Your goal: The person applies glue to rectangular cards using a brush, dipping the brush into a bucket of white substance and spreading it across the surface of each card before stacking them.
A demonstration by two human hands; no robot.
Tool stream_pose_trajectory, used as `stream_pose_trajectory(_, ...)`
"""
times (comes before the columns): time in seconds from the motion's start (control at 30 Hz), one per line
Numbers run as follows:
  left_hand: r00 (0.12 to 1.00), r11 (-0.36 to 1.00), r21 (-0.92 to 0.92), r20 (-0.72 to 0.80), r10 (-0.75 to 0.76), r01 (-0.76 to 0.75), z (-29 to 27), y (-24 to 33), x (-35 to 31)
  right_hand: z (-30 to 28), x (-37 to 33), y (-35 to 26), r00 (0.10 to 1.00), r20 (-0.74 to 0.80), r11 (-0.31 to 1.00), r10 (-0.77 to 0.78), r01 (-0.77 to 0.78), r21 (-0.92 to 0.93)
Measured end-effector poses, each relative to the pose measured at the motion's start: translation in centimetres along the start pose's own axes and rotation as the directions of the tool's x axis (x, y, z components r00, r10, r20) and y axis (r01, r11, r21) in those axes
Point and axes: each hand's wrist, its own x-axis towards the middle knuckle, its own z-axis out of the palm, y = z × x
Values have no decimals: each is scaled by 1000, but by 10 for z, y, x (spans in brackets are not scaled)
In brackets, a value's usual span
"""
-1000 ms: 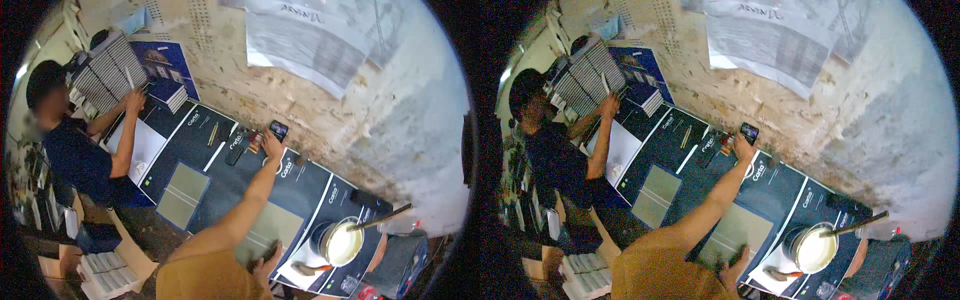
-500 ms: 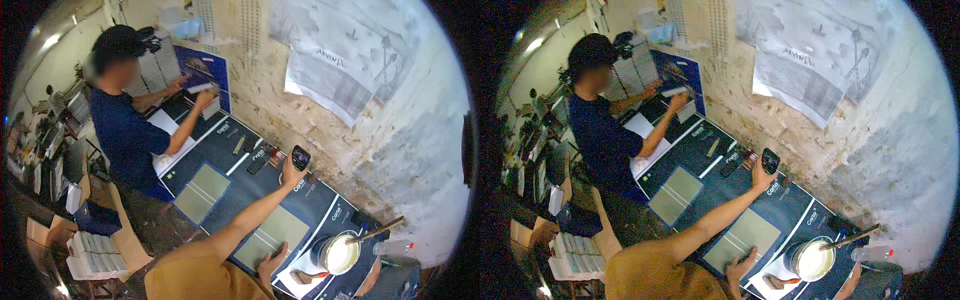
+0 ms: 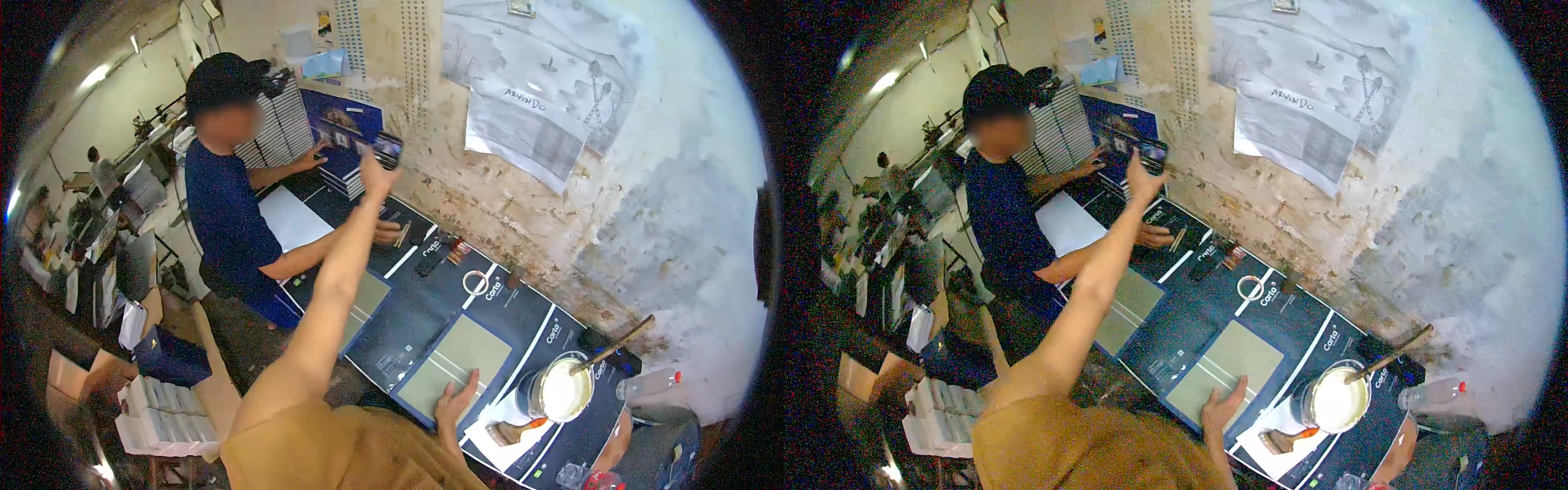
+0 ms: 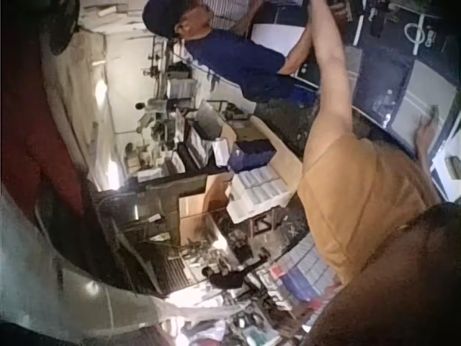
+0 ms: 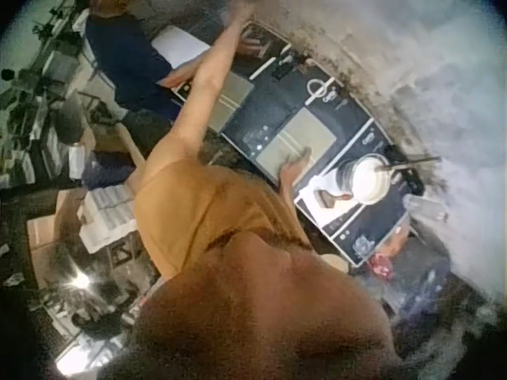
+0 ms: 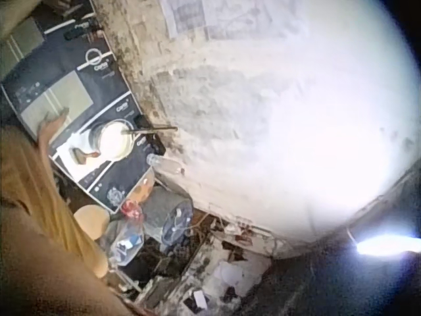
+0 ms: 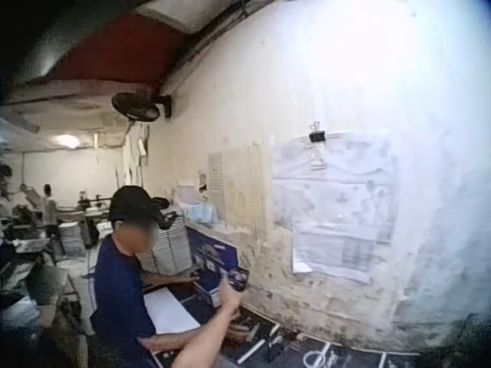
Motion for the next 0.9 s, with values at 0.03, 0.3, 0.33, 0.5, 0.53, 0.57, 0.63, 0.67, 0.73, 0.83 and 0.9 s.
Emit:
stream_pose_trajectory(0.03, 999, 999, -9, -28, 33, -33, -9, -6, 6, -1, -1, 1, 1000, -11, 1000, -9, 9, -1)
stream_pose_trajectory(0.3, 972, 977, 18, 97, -213, 212, -40, -33, 33, 0, 1, 8, 999, -40, 1000, -3, 3, -10)
stream_pose_trajectory(0.33, 982, 981, 68, 38, -185, 182, -52, -45, 40, 1, -1, 3, 999, -27, 1000, -17, 17, 3)
stream_pose_trajectory(0.5, 995, 979, 185, -79, -67, 81, -100, -96, 83, 5, -2, -5, 1000, 18, 1000, 12, -12, 5)
stream_pose_trajectory(0.53, 987, 993, -20, 111, -117, 120, -45, -47, 56, -6, 6, 14, 995, -55, 991, 81, -87, -106)
stream_pose_trajectory(0.57, 983, 983, 112, 97, -158, 147, -66, -67, 72, -2, 3, 11, 996, -34, 991, 83, -86, -107)
stream_pose_trajectory(0.63, 994, 953, 300, -87, 59, -30, -118, -124, 110, 8, -2, 4, 1000, -5, 999, 13, -13, -35)
stream_pose_trajectory(0.67, 991, 937, 348, -127, 47, 0, -139, -147, 131, 10, -5, 0, 1000, 14, 999, -6, 6, -41)
stream_pose_trajectory(0.73, 981, 912, 389, -187, -57, 127, -151, -157, 146, 4, -6, 1, 999, 6, 998, -52, 52, -17)
stream_pose_trajectory(0.83, 897, 892, 427, -436, 63, 145, -131, -155, 119, -1, 2, -3, 1000, -2, 999, -24, 24, -46)
stream_pose_trajectory(0.9, 919, 963, 166, -370, -140, 213, -104, -116, 62, -2, 1, -3, 1000, -9, 999, 5, -6, -52)
